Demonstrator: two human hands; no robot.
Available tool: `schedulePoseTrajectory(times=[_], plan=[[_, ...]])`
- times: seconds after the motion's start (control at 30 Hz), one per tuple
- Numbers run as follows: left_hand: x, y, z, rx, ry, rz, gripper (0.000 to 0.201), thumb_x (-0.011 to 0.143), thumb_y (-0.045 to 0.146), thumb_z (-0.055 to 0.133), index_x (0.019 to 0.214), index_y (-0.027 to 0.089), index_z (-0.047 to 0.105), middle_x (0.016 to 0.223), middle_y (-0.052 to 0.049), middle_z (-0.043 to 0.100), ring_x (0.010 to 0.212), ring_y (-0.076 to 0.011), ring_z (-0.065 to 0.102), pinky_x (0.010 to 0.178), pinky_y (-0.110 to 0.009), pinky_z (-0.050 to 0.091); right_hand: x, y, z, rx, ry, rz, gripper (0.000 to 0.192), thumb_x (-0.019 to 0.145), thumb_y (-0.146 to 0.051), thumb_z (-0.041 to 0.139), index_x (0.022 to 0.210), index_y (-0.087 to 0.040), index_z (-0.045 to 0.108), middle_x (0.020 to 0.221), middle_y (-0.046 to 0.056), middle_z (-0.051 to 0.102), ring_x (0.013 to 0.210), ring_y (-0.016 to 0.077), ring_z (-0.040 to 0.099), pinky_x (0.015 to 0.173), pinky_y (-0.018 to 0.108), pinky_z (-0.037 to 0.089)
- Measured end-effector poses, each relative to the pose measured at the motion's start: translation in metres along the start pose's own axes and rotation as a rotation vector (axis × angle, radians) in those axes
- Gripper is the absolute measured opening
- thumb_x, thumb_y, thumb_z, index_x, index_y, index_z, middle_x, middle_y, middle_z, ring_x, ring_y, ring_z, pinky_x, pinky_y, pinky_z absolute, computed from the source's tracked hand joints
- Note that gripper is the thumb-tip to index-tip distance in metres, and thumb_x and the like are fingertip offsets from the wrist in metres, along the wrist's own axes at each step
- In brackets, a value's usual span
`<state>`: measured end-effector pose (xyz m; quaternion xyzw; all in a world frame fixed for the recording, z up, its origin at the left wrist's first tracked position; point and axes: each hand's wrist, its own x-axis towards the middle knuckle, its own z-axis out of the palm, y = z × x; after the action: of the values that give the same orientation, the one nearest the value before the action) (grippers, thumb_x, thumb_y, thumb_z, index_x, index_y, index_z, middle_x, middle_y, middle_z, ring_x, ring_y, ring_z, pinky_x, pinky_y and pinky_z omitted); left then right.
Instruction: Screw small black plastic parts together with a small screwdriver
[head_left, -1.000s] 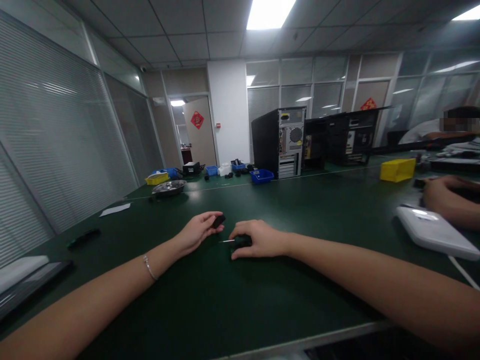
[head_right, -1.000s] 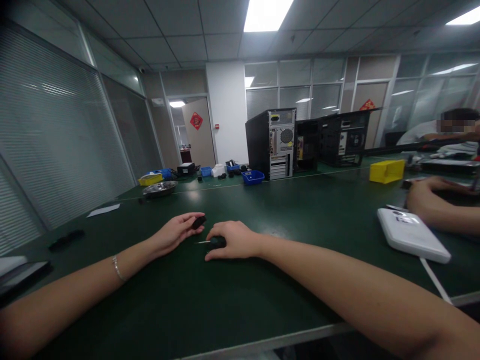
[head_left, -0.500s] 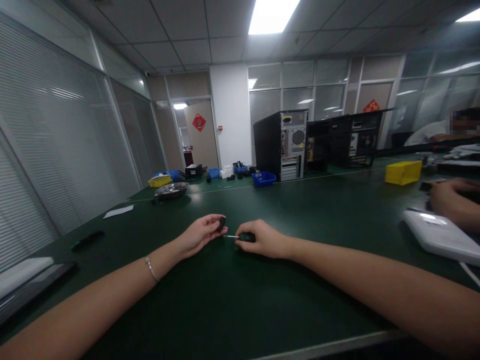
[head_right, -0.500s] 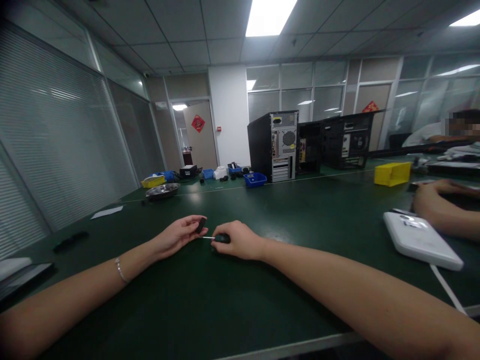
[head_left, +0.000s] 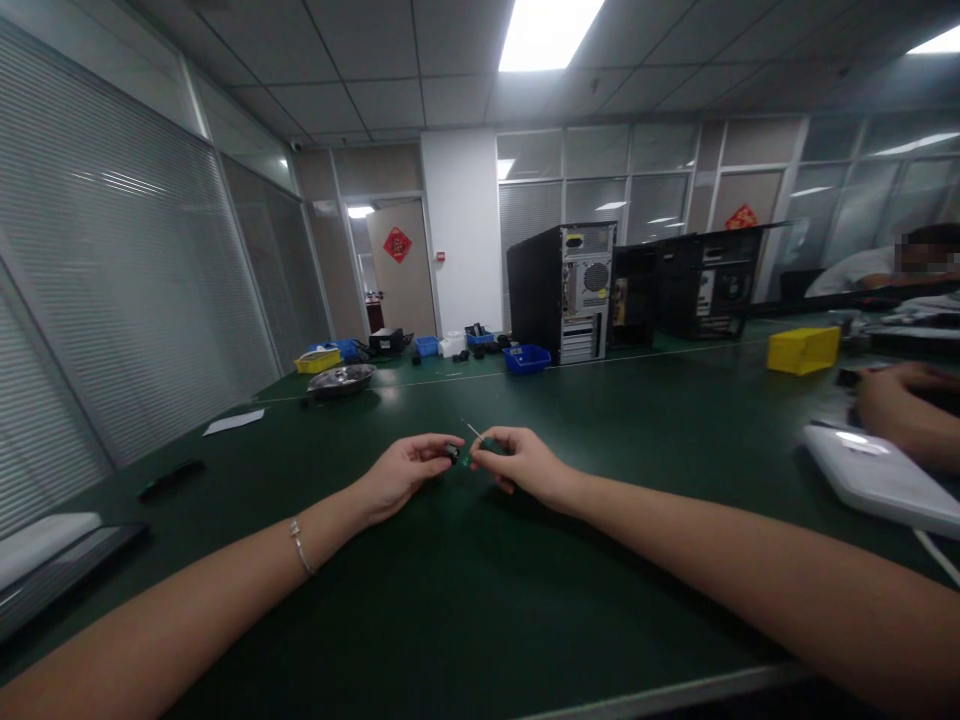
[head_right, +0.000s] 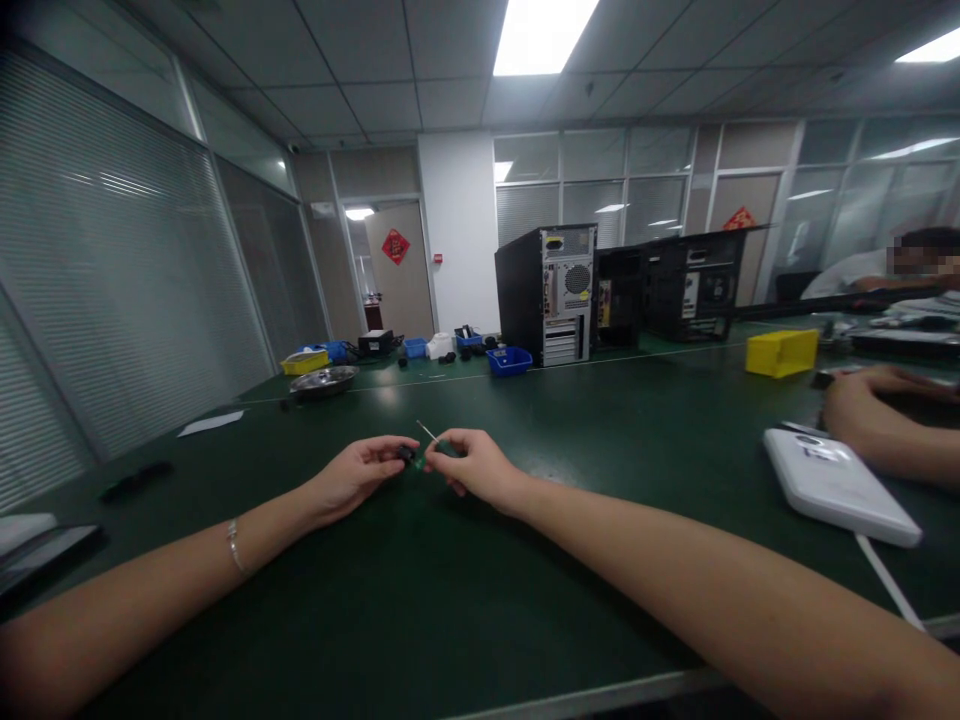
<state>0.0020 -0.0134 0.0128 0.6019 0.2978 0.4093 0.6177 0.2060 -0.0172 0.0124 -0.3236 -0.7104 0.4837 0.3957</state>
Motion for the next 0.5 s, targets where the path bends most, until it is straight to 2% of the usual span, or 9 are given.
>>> schedulePoseTrajectory(times=[0.1,0.23,0.4,0.5], plan=[[0.0011,-0.0028,-0.0018,0.004,0.045,0.005,0.035,0.068,0.012,0.070,0.102,0.015,0.065,0.095,-0.007,0.067,0.090,-0.0166,0.059,0.089,-0.032,0.039,-0.0010,0.0000,0.0017,0.086,0.012,0.030,0.028,0.073,-0.038,0.063,0.083,-0.013,0.059,0.057,-0.004,0.050,0.043,0.0055,0.039,0.037,0.018,0.032],[0.0004,-0.0040,0.0003,0.007,0.007,-0.004,0.032,0.066,0.011,0.070,0.098,0.014,0.066,0.090,-0.007,0.068,0.088,-0.0166,0.060,0.086,-0.031,0.041,-0.0011,0.0007,0.0024,0.146,0.021,0.069,0.025,0.072,-0.035,0.064,0.083,-0.013,0.060,0.054,-0.005,0.047,0.043,0.0054,0.037,0.036,0.017,0.030],[-0.0013,-0.0031,0.0034,0.090,0.001,-0.005,0.034,0.069,0.016,0.068,0.103,0.015,0.064,0.096,-0.008,0.067,0.092,-0.0183,0.059,0.088,-0.034,0.041,0.0007,0.0045,0.0019,0.219,0.053,0.055,0.026,0.068,-0.033,0.068,0.083,-0.014,0.059,0.067,-0.001,0.056,0.045,0.0050,0.037,0.036,0.017,0.029],[-0.0003,-0.0050,0.0016,0.128,0.012,0.017,0.034,0.071,0.016,0.067,0.104,0.016,0.063,0.094,-0.006,0.067,0.090,-0.0170,0.059,0.086,-0.033,0.042,0.0014,0.0076,0.0009,0.243,0.038,0.051,0.026,0.068,-0.033,0.068,0.083,-0.014,0.060,0.067,-0.001,0.055,0.046,0.0050,0.038,0.037,0.017,0.029]])
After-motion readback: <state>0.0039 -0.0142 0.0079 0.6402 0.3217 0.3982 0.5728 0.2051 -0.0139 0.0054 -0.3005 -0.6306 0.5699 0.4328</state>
